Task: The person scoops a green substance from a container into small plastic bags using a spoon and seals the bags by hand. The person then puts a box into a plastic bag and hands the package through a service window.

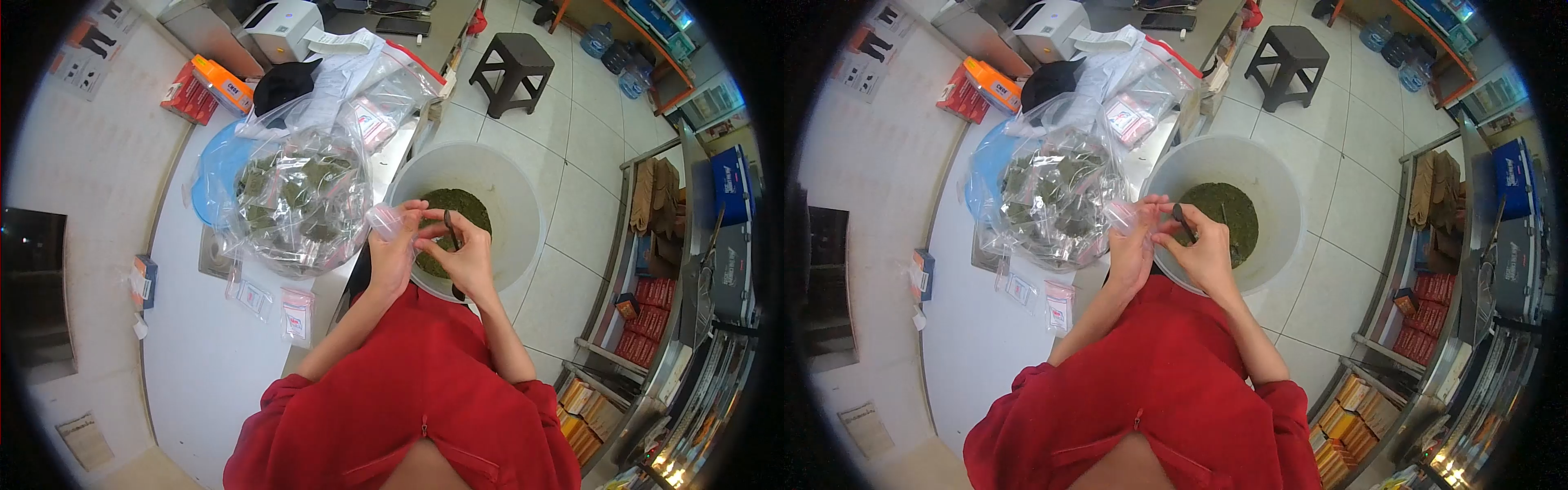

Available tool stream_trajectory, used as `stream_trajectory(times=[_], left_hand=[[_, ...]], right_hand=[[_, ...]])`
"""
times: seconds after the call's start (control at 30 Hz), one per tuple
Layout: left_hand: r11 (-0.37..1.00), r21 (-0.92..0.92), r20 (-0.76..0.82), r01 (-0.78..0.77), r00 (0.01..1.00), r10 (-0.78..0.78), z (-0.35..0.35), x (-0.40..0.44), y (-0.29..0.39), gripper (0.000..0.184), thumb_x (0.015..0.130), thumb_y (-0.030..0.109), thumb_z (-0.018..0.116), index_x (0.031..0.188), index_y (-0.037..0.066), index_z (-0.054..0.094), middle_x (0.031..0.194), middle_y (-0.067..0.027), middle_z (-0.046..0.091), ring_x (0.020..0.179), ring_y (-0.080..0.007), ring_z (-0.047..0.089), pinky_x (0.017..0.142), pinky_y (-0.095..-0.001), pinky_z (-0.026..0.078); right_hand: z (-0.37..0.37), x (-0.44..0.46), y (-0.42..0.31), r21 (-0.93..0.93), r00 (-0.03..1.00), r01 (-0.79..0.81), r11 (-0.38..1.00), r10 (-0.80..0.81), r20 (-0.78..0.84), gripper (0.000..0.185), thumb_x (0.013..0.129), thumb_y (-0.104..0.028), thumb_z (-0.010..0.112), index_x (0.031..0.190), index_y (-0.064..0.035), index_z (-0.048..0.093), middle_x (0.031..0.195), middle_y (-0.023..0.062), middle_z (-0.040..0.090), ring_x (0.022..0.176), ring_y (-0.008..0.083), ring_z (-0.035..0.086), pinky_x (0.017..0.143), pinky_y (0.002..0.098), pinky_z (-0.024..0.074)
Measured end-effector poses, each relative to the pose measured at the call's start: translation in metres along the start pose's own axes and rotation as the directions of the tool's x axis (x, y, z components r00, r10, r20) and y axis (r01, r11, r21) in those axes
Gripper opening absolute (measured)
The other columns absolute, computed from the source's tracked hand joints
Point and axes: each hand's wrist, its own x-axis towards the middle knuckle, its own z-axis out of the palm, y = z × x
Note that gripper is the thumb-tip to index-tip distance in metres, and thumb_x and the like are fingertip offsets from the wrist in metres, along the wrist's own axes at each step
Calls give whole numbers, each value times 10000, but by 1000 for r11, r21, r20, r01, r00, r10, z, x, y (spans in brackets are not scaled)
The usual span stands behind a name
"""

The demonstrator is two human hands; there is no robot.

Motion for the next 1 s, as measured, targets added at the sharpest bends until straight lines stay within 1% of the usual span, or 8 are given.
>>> stream_trajectory(times=[0.23,0.4,0.53,0.67,0.77,0.87,0.93,1.0], left_hand=[[995,22,-35,101,994,-100,-15,6,-2,172,877,157,614,972,34,541,887,-50,595,743,-111,586,646,-233,492],[990,131,-145,53,989,-34,-36,20,18,143,874,195,628,831,117,517,693,80,447,501,-13,335,428,-195,248],[982,165,-75,-90,992,104,-26,24,9,131,917,214,561,906,100,500,766,35,481,503,-27,351,450,-199,297],[1000,-7,-153,20,988,-21,-3,17,10,170,925,218,544,1020,90,483,802,9,491,545,-46,385,482,-206,334],[997,67,35,47,998,-49,-44,23,6,222,922,207,546,1091,92,459,827,-14,536,597,-71,447,529,-196,369],[964,-176,226,198,961,-156,-53,25,10,264,898,153,578,1121,78,460,899,-37,580,624,-72,483,555,-183,381],[853,503,124,-138,988,87,-25,17,13,300,854,116,631,1115,51,499,914,-29,605,595,-39,473,538,-163,358],[814,552,193,-178,978,83,-5,11,10,266,834,109,653,1066,39,545,876,-17,612,597,-26,461,533,-169,358]], right_hand=[[-24,9,17,50,998,25,998,-22,-61,237,718,5,684,955,-4,679,784,83,687,698,110,628,622,242,478],[-48,14,8,34,965,-24,999,32,-260,188,745,-22,701,931,1,688,761,62,680,694,84,618,591,207,466],[-42,15,14,171,951,48,984,8,-310,161,757,-45,706,912,-2,690,800,60,679,707,79,609,585,197,458],[-43,17,16,78,949,17,997,8,-315,186,743,-34,719,911,30,673,824,66,671,748,98,595,675,226,464],[-47,17,23,24,925,98,995,-82,-372,131,770,-37,688,892,11,685,810,61,679,722,89,608,647,207,469],[-50,15,23,30,910,52,998,-35,-414,148,769,-34,685,913,0,685,793,49,679,698,64,587,607,199,440],[-46,12,16,29,912,-63,998,69,-405,165,760,-33,689,923,-10,680,773,25,678,662,27,552,526,183,371],[-33,8,10,51,930,-24,998,41,-366,171,751,-27,693,921,-17,678,768,13,677,646,12,534,498,179,334]])
